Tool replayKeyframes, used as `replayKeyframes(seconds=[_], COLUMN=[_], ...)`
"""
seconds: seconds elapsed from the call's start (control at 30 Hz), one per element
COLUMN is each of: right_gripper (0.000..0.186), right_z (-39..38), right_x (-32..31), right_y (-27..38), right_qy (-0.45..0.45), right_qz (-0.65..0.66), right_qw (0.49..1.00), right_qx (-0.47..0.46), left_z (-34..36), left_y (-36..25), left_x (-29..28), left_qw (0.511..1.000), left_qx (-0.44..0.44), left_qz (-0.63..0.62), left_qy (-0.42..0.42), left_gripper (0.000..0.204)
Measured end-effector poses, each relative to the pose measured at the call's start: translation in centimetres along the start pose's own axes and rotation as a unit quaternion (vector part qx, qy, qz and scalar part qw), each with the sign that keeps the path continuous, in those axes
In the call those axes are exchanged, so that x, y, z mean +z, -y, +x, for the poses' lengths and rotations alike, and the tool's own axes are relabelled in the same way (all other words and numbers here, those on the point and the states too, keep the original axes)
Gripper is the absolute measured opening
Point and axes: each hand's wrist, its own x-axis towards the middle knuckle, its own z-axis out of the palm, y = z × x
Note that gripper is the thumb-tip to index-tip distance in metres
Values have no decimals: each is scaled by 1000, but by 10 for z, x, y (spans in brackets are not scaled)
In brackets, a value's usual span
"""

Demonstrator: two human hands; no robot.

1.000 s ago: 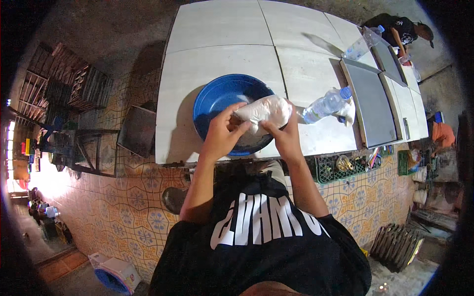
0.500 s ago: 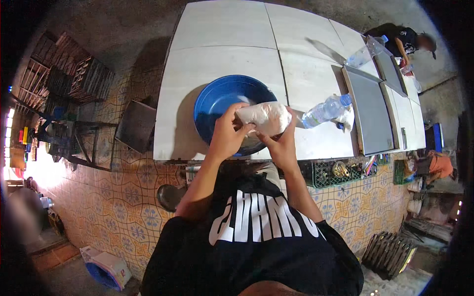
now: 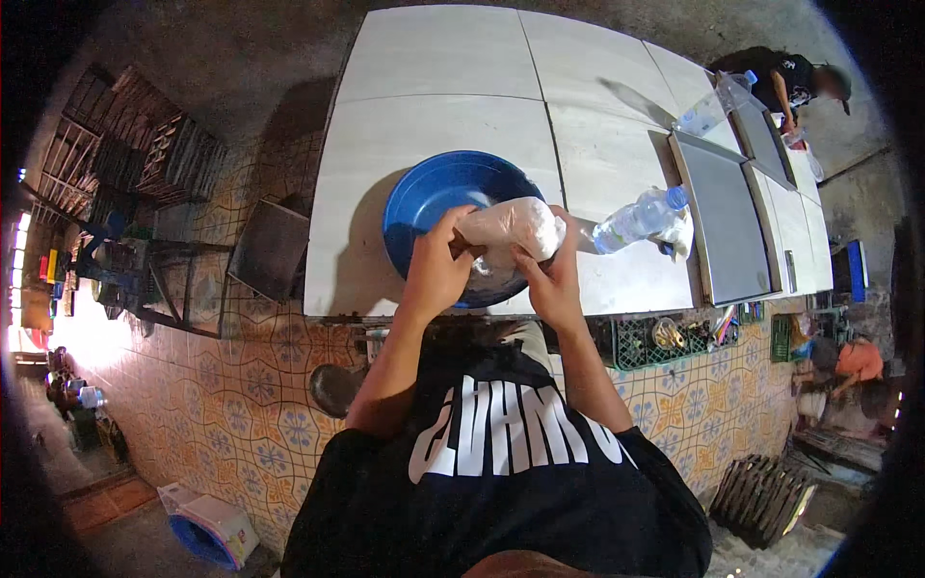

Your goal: The person pours powder from a plastic bag into a bowl, adds water from a bottle into the bowl, and empties the remaining powder from the bag into the bowl by hand.

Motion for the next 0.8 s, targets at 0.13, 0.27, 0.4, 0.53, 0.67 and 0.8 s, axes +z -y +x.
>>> replayKeyframes(seconds=[0.13,0.27,0.4,0.53,0.67,0.8], right_gripper=[62,60,62,67,65,63], right_z=[4,5,5,9,8,4], right_x=[-2,5,5,-2,-1,8], right_y=[5,14,11,9,11,8], right_qy=[-21,-19,3,-12,-11,-19], right_qz=[35,-22,-16,6,25,14], right_qw=[999,999,1000,999,999,999], right_qx=[11,-21,12,31,33,26], left_z=[-4,-6,-3,-4,-4,-5], left_y=[-18,-14,-11,-11,-3,-3], left_x=[-3,-6,-7,-8,-9,-11], left_qw=[999,998,998,999,999,1000], left_qx=[-35,-60,-49,-44,-29,-17], left_qz=[17,7,22,6,-28,12], left_qy=[18,22,15,18,20,9], left_gripper=[58,57,55,54,55,57])
